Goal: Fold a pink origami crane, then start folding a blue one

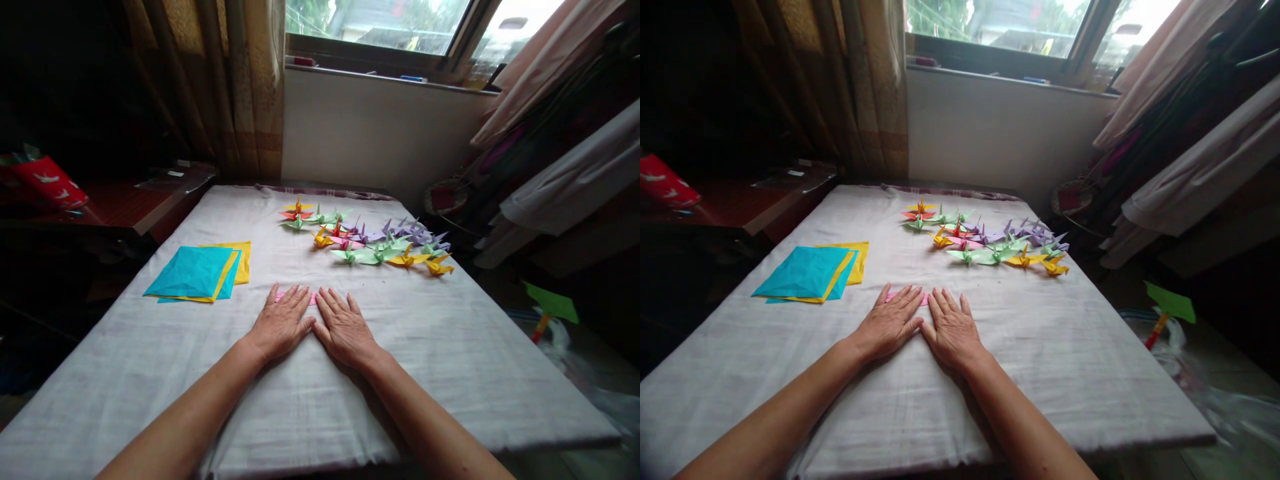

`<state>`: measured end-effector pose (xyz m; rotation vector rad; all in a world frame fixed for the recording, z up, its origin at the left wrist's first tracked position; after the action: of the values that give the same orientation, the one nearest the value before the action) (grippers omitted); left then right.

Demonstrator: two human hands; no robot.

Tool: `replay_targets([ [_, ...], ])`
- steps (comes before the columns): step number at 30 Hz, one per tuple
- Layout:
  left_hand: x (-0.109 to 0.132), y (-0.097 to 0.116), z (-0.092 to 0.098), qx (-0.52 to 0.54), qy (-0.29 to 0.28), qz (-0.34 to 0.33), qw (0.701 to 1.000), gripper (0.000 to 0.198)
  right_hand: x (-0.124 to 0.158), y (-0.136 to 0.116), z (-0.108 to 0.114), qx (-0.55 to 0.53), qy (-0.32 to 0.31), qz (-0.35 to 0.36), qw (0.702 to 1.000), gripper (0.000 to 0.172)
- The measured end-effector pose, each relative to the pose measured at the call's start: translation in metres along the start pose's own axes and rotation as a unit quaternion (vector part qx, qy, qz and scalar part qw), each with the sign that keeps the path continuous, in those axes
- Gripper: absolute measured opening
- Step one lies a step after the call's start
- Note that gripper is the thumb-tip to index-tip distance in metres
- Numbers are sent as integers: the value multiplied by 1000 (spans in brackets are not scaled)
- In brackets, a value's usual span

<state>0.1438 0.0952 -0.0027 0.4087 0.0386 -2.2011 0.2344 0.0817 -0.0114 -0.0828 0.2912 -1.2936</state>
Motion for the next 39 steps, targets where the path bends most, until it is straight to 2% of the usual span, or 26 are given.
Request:
replay_targets([
  [4,5,-10,-4,-7,-12,18,1000,57,0,0,0,1,-2,-1,1000,62],
  [17,39,-46,22,-30,-29,75,996,51,-1,-1,0,15,-11,-2,1000,62],
  [27,38,-45,31,-57,-7,74,996,47,-2,-1,3,23,-9,3,1000,60],
  [30,36,-42,34,-69,12,61,996,44,-10,-13,13,31,38,9,999,57],
  [32,35,-41,35,-77,24,54,995,42,-16,-30,17,24,70,35,997,55],
  [36,37,-43,35,-73,42,55,995,41,-25,-59,3,-3,45,80,996,53],
  [39,39,-44,34,-73,46,55,995,41,-25,-52,-7,-9,16,55,998,55],
])
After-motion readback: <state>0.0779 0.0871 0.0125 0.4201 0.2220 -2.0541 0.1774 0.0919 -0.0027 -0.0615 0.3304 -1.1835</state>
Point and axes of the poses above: each hand's wrist, its own x-axis away from the middle knuckle, its own z-axis out of the back of the hand, y = z × x, the point moved 10 cm from there along -x, towards the middle knuckle, and after that the axes turned 13 degrees about y, right-handed, at the moved point
